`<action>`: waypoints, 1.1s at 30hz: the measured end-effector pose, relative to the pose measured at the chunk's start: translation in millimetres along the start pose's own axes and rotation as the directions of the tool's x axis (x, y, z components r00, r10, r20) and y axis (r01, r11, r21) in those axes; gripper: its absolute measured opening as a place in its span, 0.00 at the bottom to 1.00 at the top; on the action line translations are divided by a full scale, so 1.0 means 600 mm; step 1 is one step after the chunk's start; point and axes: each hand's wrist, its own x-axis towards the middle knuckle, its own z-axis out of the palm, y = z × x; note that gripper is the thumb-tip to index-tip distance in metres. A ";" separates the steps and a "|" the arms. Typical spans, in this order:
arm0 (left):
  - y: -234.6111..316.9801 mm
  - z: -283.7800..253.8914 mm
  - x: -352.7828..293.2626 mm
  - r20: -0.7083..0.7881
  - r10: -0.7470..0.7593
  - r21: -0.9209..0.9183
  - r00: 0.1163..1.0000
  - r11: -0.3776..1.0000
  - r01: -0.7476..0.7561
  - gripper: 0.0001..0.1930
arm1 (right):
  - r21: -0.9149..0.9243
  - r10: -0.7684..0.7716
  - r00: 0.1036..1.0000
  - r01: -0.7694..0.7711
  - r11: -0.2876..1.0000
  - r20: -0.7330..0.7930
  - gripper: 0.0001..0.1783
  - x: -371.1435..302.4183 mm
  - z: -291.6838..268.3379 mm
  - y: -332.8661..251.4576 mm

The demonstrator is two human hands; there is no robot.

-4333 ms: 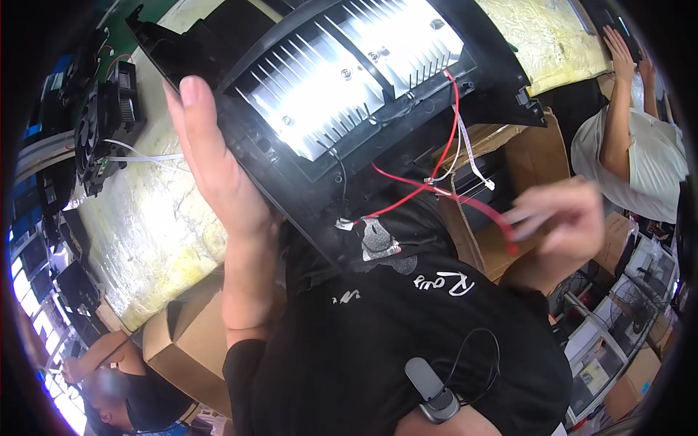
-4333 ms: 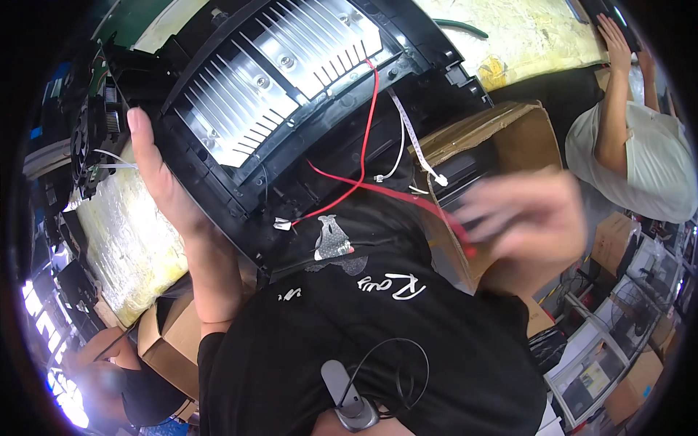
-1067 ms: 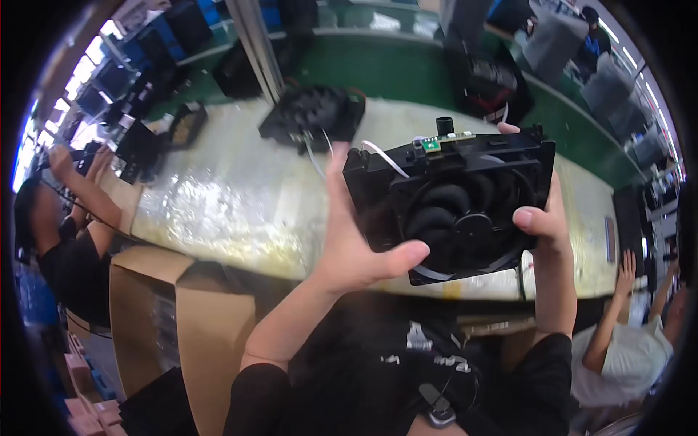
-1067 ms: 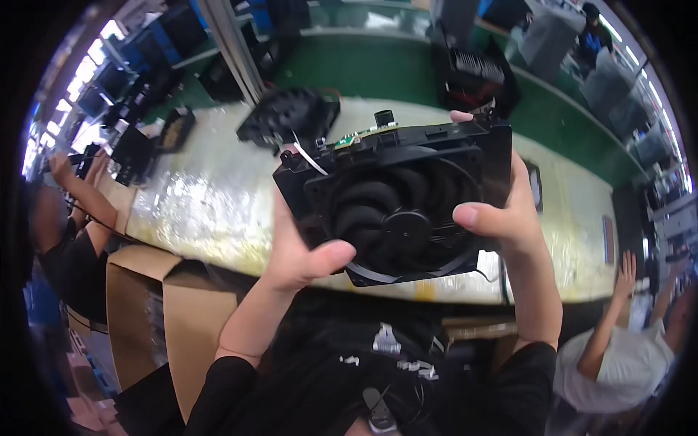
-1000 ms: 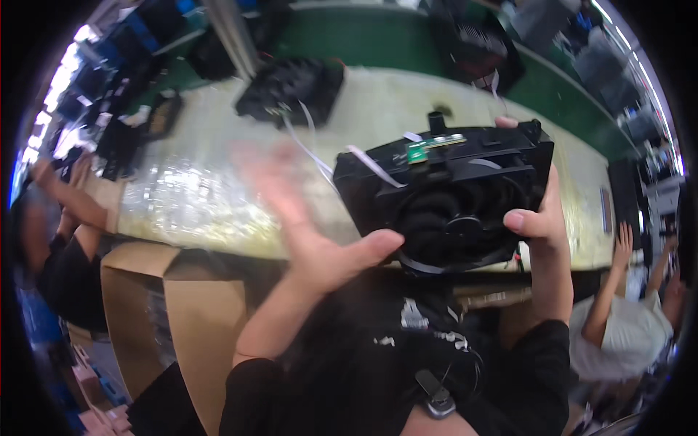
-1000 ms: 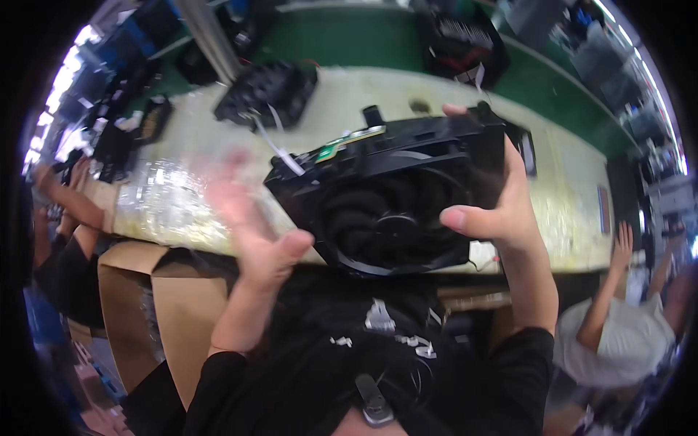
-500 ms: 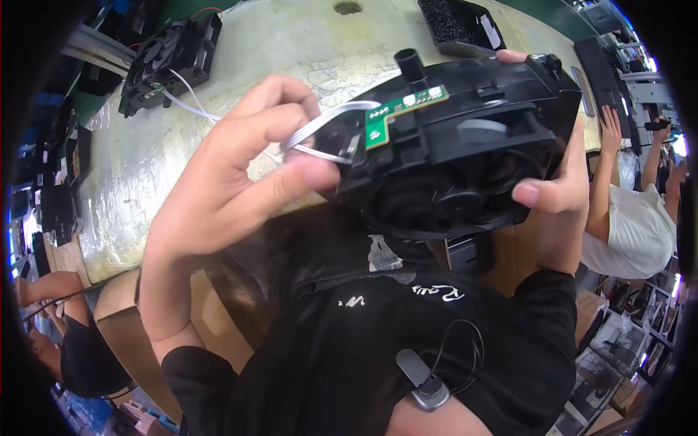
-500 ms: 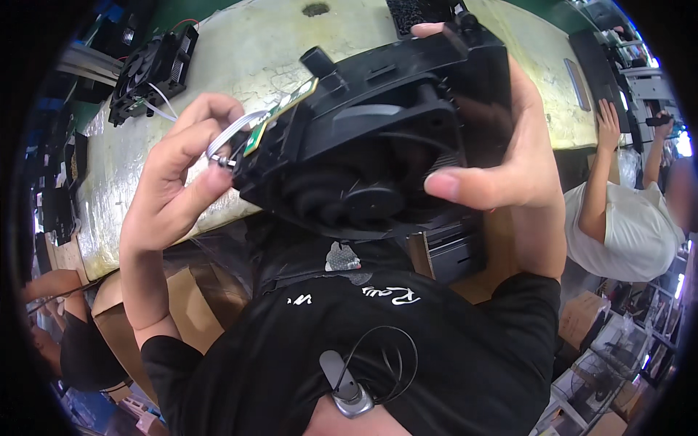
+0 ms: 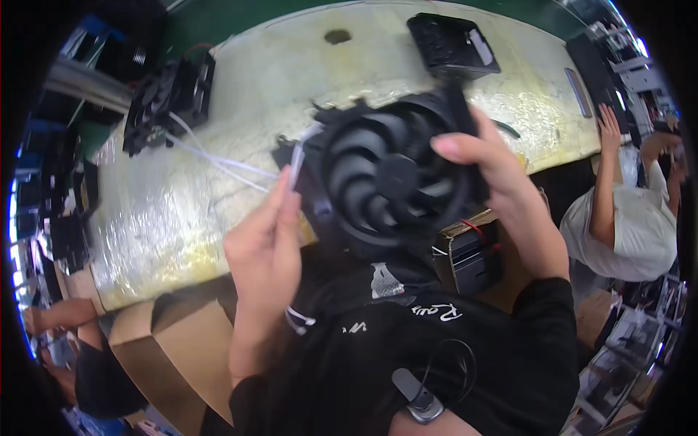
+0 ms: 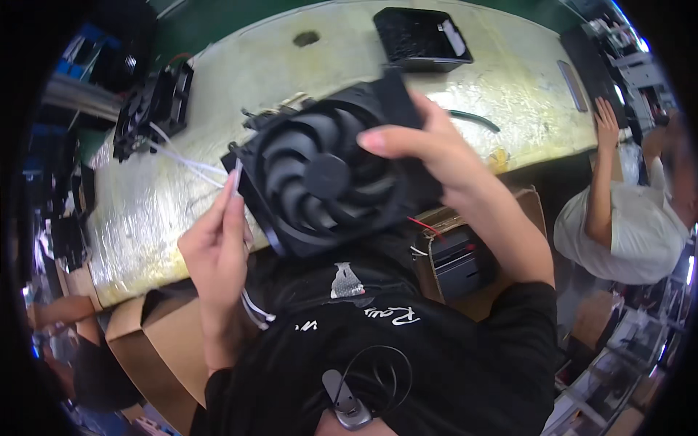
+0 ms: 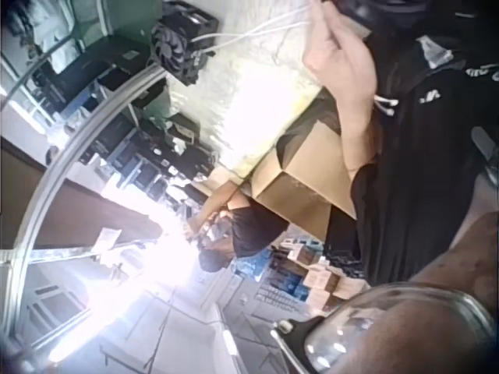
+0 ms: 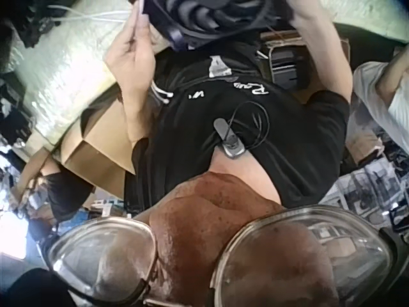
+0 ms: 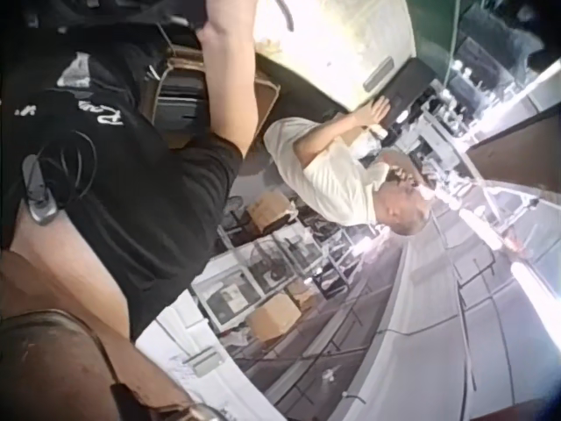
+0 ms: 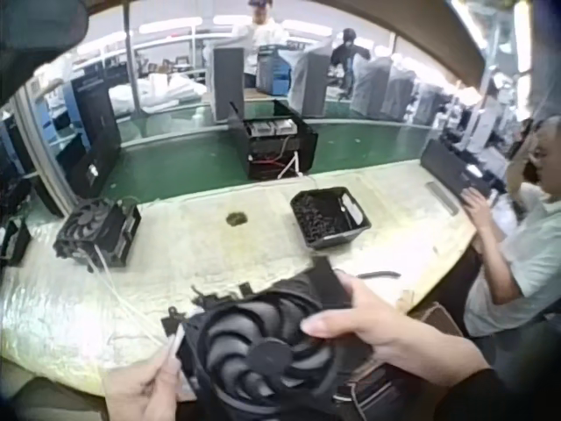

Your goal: Securing electronic fan components with zip ties and assembling them into a plastic unit on a factory assembly line.

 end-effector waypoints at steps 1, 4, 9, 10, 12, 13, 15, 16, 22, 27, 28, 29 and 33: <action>0.004 0.005 0.020 -0.001 -0.154 -0.080 0.988 0.985 0.153 0.14 | 0.065 0.037 0.999 -0.036 0.997 -0.012 0.32 0.016 0.013 -0.001; -0.041 0.022 0.071 -0.078 0.079 0.058 0.994 0.996 -0.075 0.15 | 0.178 0.104 0.994 -0.097 0.979 -0.030 0.28 0.086 0.026 0.038; -0.037 0.025 0.095 0.011 0.161 0.393 0.987 0.907 -0.153 0.16 | -0.405 -0.051 0.985 -0.021 0.914 -0.165 0.39 0.141 -0.012 0.090; -0.047 0.024 0.092 0.014 0.212 0.417 0.977 0.887 -0.198 0.16 | -0.448 -0.044 0.993 0.089 0.890 0.109 0.46 0.110 -0.003 0.027; -0.027 0.030 0.086 0.022 0.193 0.418 0.981 0.890 -0.184 0.15 | -0.869 -0.229 0.971 0.174 0.463 0.072 0.40 0.091 -0.055 -0.020; -0.023 0.033 0.086 0.021 0.166 0.425 0.986 0.891 -0.159 0.15 | -0.908 -0.382 0.923 0.192 0.372 0.039 0.29 0.101 -0.089 -0.038; -0.022 0.035 0.089 -0.004 0.195 0.418 0.981 0.891 -0.176 0.15 | -0.959 -0.671 0.741 0.196 0.203 0.009 0.15 0.118 -0.141 -0.072; -0.023 0.036 0.091 -0.036 0.235 0.411 0.971 0.890 -0.200 0.15 | -0.989 -0.708 0.692 0.114 -0.090 0.144 0.13 0.137 -0.174 -0.084; -0.026 0.033 0.092 -0.018 0.159 0.413 0.987 0.900 -0.138 0.15 | -0.919 -0.506 0.776 0.382 -0.095 0.375 0.10 0.204 -0.223 -0.073; -0.026 0.033 0.089 -0.018 0.146 0.406 0.989 0.905 -0.126 0.15 | -0.926 -0.451 0.817 0.373 -0.062 0.359 0.09 0.209 -0.218 -0.078; -0.026 0.033 0.088 -0.023 0.141 0.395 0.990 0.911 -0.121 0.15 | -0.920 -0.463 0.807 0.388 -0.053 0.367 0.09 0.207 -0.218 -0.079; -0.025 0.034 0.088 -0.022 0.141 0.396 0.990 0.910 -0.121 0.15 | -0.914 -0.474 0.797 0.402 -0.045 0.374 0.08 0.206 -0.220 -0.079; -0.022 0.037 0.089 -0.036 0.197 0.392 0.980 0.904 -0.168 0.15 | -0.895 -0.534 0.751 0.446 -0.022 0.387 0.09 0.205 -0.227 -0.077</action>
